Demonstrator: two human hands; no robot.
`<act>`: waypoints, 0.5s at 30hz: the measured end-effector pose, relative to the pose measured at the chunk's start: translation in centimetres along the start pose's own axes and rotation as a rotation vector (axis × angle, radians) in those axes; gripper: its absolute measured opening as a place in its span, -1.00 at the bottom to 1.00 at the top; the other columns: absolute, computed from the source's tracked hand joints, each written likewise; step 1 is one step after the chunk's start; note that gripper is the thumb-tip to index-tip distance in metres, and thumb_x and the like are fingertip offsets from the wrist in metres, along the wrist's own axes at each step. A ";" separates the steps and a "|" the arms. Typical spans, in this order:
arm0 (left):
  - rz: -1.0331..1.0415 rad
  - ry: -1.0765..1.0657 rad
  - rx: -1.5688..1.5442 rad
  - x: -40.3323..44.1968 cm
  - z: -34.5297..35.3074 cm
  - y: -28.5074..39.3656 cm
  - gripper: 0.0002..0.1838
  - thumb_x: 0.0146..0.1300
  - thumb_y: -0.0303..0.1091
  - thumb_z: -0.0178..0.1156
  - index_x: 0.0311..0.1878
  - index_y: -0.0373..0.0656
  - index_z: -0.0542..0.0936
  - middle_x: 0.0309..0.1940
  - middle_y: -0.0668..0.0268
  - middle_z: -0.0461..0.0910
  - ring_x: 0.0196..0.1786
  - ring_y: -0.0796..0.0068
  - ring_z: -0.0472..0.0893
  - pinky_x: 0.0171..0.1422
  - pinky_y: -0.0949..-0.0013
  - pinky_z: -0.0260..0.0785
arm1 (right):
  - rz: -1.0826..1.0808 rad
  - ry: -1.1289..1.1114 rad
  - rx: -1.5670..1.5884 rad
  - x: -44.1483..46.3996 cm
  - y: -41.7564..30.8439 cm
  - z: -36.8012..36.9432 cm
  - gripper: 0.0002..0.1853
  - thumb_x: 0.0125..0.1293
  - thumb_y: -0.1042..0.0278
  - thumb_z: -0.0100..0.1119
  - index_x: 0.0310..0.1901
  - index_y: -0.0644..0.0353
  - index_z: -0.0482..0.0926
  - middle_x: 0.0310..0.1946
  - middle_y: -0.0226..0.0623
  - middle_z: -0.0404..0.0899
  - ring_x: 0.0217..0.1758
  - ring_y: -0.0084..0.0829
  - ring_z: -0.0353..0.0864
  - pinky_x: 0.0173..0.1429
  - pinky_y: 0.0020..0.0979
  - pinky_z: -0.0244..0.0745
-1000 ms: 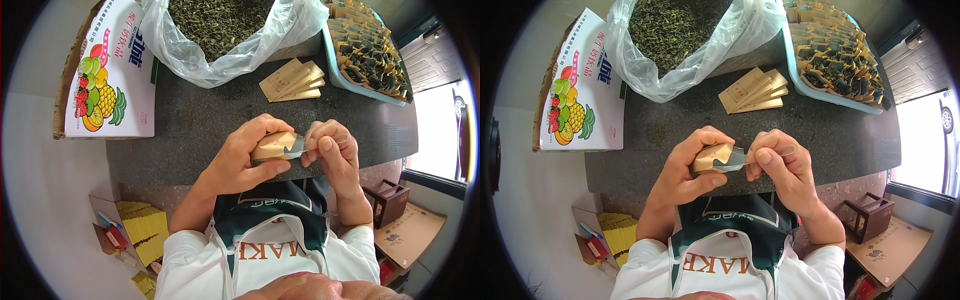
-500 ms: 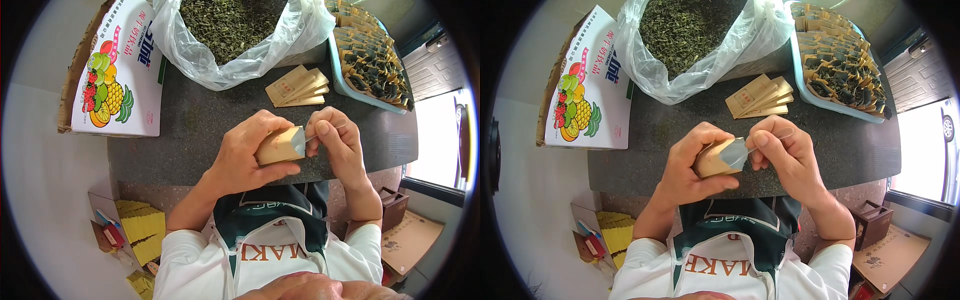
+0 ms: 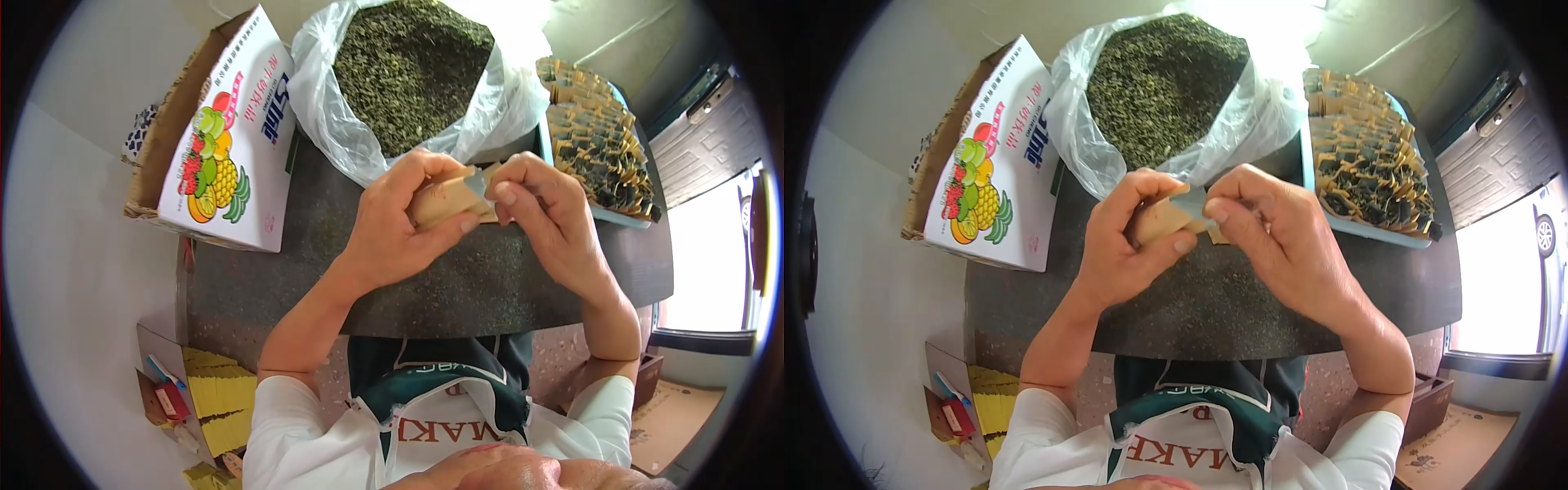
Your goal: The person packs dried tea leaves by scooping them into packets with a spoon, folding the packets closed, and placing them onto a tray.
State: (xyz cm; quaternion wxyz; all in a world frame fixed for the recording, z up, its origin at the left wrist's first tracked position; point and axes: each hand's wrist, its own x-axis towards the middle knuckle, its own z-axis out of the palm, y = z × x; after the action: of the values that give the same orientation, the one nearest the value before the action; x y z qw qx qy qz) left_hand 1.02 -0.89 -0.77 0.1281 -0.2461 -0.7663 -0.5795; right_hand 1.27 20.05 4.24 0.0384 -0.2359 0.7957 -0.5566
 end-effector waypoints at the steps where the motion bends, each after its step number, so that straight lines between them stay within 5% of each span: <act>1: 0.027 0.023 0.005 0.6 -0.2 -0.8 -0.54 0.06 -0.38 0.50 0.02 -0.19 0.55 -0.18 0.24 0.64 -0.17 0.41 0.68 -0.07 0.38 0.52 | 0.004 -0.001 -0.058 0.8 0.2 -0.3 -0.82 0.54 0.40 0.03 -0.21 0.30 0.53 -0.41 -0.46 0.48 -0.34 -0.67 0.42 -0.21 -0.58 0.37; 15: -0.063 0.162 -0.280 4.5 -2.2 -3.8 -0.56 0.16 -0.39 0.47 0.06 -0.22 0.53 -0.19 0.35 0.58 -0.17 0.63 0.55 -0.07 0.49 0.48 | 0.089 0.057 0.107 9.0 -0.7 -1.4 -0.66 0.58 0.12 -0.03 -0.33 0.14 0.52 -0.57 -0.53 0.42 -0.49 -0.68 0.39 -0.33 -0.55 0.31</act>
State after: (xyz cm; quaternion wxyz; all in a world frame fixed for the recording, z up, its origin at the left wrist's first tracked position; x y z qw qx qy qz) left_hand -4.99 -2.77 -1.07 0.1356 -0.1898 -0.6725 -0.7023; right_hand -6.88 17.29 7.18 0.0529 -0.1817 0.7754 -0.6025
